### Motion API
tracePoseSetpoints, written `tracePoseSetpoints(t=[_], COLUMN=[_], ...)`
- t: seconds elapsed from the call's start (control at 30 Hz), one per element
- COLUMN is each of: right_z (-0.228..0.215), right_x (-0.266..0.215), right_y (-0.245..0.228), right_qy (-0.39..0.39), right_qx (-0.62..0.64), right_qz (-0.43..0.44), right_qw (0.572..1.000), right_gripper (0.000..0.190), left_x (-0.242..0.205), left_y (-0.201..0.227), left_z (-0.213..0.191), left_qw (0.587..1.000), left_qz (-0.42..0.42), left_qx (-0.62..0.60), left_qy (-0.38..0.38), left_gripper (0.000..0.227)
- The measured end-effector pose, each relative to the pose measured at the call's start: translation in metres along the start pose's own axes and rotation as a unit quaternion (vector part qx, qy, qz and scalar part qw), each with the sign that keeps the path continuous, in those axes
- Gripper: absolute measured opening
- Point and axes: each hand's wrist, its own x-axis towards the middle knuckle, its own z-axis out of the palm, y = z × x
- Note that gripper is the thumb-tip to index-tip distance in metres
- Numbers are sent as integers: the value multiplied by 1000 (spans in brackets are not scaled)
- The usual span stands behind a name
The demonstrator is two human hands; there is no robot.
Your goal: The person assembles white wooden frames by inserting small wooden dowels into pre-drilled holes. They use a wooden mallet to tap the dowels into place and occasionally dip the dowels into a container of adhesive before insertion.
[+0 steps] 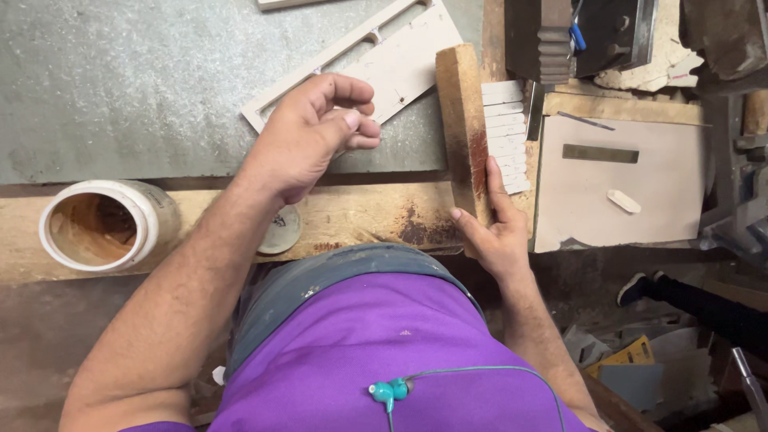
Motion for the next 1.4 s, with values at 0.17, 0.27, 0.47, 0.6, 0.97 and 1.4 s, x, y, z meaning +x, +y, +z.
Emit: tracePoseSetpoints(t=[0.17, 0.27, 0.47, 0.6, 0.97, 1.4], right_z=[2, 4, 5, 2, 2, 3], right_x=[1, 2, 2, 2, 2, 2], right_y=[3, 4, 6, 7, 5, 5], right_qy=[-19, -16, -15, -18, -23, -22], right_qx=[25, 7, -30, -58, -27, -13], right_qz=[-4, -16, 2, 7, 18, 28], right_qw=[999, 1000, 999, 998, 999, 999], right_gripper=[88, 88, 89, 90, 90, 89], left_x=[7, 10, 14, 22, 66, 84], left_y=[-8, -16, -16, -6, -14, -16], left_z=[0, -2, -7, 1, 16, 16], left_qw=[989, 985, 986, 963, 901, 836], left_qz=[105, 132, 130, 112, 207, 205], left_qx=[79, 70, 28, 244, 376, 508], left_qy=[-63, -84, -96, -10, 65, 24], left_gripper=[33, 24, 14, 12, 9, 9])
